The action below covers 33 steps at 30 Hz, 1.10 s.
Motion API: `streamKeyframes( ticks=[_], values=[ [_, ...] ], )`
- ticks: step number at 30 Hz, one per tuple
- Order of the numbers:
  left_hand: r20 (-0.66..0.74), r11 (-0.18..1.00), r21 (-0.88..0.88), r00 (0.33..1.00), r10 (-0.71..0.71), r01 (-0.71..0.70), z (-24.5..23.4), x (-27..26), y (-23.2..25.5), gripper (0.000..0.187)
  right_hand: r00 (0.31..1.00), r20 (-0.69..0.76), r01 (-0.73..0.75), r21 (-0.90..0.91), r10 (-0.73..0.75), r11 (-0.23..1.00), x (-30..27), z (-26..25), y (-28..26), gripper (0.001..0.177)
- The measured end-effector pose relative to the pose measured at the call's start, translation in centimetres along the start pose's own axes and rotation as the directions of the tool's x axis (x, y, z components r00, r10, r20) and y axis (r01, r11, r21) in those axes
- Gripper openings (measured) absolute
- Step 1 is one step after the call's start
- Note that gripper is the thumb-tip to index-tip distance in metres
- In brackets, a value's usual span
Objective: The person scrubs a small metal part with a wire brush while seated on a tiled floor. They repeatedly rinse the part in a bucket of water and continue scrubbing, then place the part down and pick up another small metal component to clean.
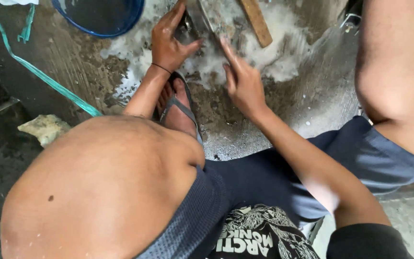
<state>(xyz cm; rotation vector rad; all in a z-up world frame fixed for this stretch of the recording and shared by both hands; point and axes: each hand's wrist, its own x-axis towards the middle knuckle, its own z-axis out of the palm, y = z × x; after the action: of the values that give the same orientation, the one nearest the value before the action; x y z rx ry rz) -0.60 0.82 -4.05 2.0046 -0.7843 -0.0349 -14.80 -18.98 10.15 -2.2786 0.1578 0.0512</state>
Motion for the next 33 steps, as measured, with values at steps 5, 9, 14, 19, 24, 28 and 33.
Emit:
streamKeyframes(
  ticks=[5,9,14,19,24,28,33],
  values=[
    [-0.017,0.997,0.076,1.000,0.008,-0.007,0.5,0.5,-0.3,0.088,0.995,0.013,-0.100,0.082,0.099,0.992,1.4,0.8,0.0,0.062],
    [-0.020,0.999,0.025,0.999,0.036,-0.035,-1.2,1.5,0.2,0.092,0.998,-0.057,-0.006,0.040,0.008,0.999,2.4,0.9,0.0,0.064],
    [0.034,1.000,-0.005,0.999,0.014,-0.014,-1.1,1.5,1.7,0.083,0.984,0.061,-0.174,0.127,0.167,0.977,-3.1,-1.9,-0.8,0.058],
    [-0.016,0.998,0.025,0.998,0.057,-0.056,-0.8,1.2,0.8,0.089,0.997,-0.011,-0.072,0.220,0.076,0.973,2.4,0.2,-0.2,0.056],
    [0.026,0.999,0.032,0.999,-0.037,0.036,-1.2,1.9,1.4,0.089,0.992,0.032,-0.127,0.131,0.123,0.983,-1.4,-1.3,-0.7,0.061],
    [0.056,0.999,0.034,0.998,-0.008,0.006,-0.2,-0.4,0.7,0.091,0.989,0.021,-0.148,0.096,0.147,0.984,-0.8,-1.1,-2.1,0.056],
    [0.079,0.995,0.089,0.996,-0.042,0.034,-0.5,0.7,0.2,0.094,0.998,-0.019,-0.060,0.064,0.062,0.996,3.0,-0.2,-1.5,0.056]
  ],
)
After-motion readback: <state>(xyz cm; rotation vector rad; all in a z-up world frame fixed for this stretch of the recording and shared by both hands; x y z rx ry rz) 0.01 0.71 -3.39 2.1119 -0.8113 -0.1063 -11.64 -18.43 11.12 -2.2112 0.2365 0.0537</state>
